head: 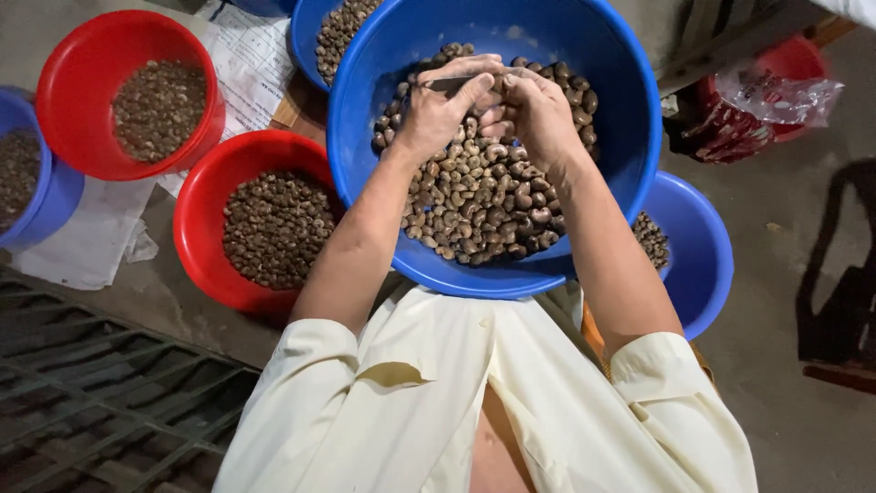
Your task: Using a small hand tool to shell or peel individual nuts in a factory setting
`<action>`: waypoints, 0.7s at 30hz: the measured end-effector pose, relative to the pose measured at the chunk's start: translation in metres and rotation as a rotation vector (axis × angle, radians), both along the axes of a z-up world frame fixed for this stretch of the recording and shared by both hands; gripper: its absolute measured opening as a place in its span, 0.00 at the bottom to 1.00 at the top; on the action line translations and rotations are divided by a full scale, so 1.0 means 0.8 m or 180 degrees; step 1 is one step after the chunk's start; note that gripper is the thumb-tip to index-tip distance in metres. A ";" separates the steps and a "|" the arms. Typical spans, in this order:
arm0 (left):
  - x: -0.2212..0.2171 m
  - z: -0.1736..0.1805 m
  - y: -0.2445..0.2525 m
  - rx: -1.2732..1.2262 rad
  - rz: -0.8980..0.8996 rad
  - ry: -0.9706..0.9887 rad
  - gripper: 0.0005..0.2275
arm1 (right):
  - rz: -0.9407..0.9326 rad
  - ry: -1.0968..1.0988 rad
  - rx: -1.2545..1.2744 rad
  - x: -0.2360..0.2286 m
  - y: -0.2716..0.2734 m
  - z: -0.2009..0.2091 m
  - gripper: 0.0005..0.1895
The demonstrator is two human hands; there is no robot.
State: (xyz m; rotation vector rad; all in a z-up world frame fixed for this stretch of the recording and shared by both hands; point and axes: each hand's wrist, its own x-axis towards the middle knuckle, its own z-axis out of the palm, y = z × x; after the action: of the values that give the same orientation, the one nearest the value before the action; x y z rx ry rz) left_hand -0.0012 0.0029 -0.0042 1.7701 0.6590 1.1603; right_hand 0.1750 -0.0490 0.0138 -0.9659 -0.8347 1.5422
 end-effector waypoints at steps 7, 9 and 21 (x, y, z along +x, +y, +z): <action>0.004 -0.014 0.006 0.0178 0.0508 -0.0244 0.08 | -0.0450 -0.0853 0.0098 0.007 -0.006 0.021 0.13; 0.004 -0.016 0.007 0.0208 0.0626 -0.0232 0.08 | -0.0753 -0.1217 0.0271 0.022 -0.017 0.028 0.15; 0.011 -0.033 0.011 0.0171 0.0892 0.0137 0.11 | -0.3062 -0.1437 0.0127 0.206 -0.188 -0.113 0.13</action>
State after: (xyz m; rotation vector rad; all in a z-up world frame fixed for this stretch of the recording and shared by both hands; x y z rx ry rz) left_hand 0.0078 0.0116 -0.0306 1.7916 0.9321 1.3402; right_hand 0.3396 -0.1997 -0.0763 -1.4297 -0.5461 0.4855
